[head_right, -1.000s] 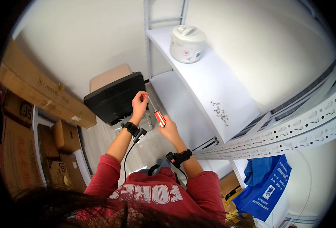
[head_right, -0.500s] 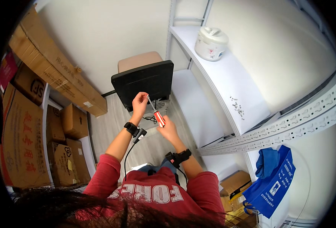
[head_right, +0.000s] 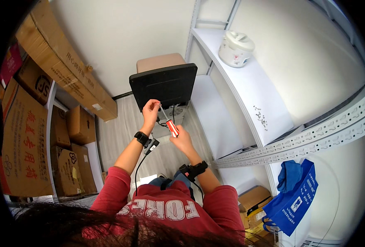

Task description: The person uses a screwdriver to remove screws from the back panel of a black appliance, sets the screws on a nearby white shelf, and then begins reattaching the panel with the screws.

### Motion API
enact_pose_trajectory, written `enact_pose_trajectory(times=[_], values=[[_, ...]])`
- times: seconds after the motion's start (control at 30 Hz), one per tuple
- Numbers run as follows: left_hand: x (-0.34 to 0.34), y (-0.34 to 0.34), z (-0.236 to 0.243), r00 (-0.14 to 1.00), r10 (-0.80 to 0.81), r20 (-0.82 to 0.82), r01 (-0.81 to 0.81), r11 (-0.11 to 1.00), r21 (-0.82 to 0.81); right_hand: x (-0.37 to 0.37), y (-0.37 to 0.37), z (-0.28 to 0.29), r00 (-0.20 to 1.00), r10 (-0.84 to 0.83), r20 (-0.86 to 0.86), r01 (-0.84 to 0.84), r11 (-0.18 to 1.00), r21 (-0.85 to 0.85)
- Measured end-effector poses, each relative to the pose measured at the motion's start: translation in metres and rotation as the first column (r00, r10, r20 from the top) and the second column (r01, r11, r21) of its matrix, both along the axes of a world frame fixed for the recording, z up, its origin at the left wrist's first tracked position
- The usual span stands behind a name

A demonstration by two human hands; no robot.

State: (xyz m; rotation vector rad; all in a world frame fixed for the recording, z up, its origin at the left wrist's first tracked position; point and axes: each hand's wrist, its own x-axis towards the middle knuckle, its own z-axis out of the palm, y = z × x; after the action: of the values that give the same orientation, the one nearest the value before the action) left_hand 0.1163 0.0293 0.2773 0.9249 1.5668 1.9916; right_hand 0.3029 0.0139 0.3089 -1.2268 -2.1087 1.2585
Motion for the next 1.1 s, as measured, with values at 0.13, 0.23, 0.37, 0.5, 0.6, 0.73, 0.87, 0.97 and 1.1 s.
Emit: enact_pose_trajectory(times=[0.13, 0.23, 0.37, 0.5, 0.6, 0.73, 0.87, 0.97, 1.1], values=[[-0.001, -0.001, 0.0, 0.999, 0.024, -0.023, -0.024, 1.0, -0.001, 0.0, -0.002, 0.007, 1.0, 0.002, 0.012, -0.002, 1.0, -0.011], [0.0, 0.0, 0.0, 0.999, 0.038, -0.031, -0.038, 0.999, -0.005, 0.0, -0.002, 0.006, 1.0, -0.001, -0.011, 0.001, 1.0, -0.004], [0.001, 0.002, 0.002, 0.999, 0.038, -0.027, -0.038, 0.999, -0.005, 0.001, 0.003, -0.001, 1.0, -0.004, -0.029, 0.004, 1.0, 0.012], [0.001, 0.004, -0.001, 0.999, 0.036, -0.026, -0.037, 0.999, -0.028, 0.002, 0.005, -0.002, 1.0, 0.001, -0.03, -0.001, 1.0, 0.017], [0.002, 0.006, -0.005, 0.999, 0.032, -0.032, -0.032, 0.999, -0.025, 0.003, 0.007, -0.004, 1.0, -0.001, -0.027, 0.001, 1.0, 0.001], [0.005, 0.005, -0.006, 0.997, 0.03, -0.064, -0.032, 0.999, -0.04, 0.006, 0.011, -0.009, 1.0, 0.005, -0.013, -0.005, 1.0, -0.002], [0.005, 0.003, -0.008, 0.995, 0.034, -0.098, -0.038, 0.999, -0.038, 0.005, 0.013, -0.013, 1.0, 0.023, 0.021, -0.023, 1.0, 0.012], [0.007, 0.002, -0.012, 0.99, 0.04, -0.137, -0.048, 0.998, -0.051, 0.002, 0.017, -0.028, 0.998, 0.02, -0.065, -0.027, 0.995, -0.099], [0.004, 0.004, -0.022, 0.993, 0.049, -0.104, -0.051, 0.999, -0.018, 0.002, 0.014, -0.013, 0.997, 0.017, -0.078, -0.03, 0.985, -0.169]])
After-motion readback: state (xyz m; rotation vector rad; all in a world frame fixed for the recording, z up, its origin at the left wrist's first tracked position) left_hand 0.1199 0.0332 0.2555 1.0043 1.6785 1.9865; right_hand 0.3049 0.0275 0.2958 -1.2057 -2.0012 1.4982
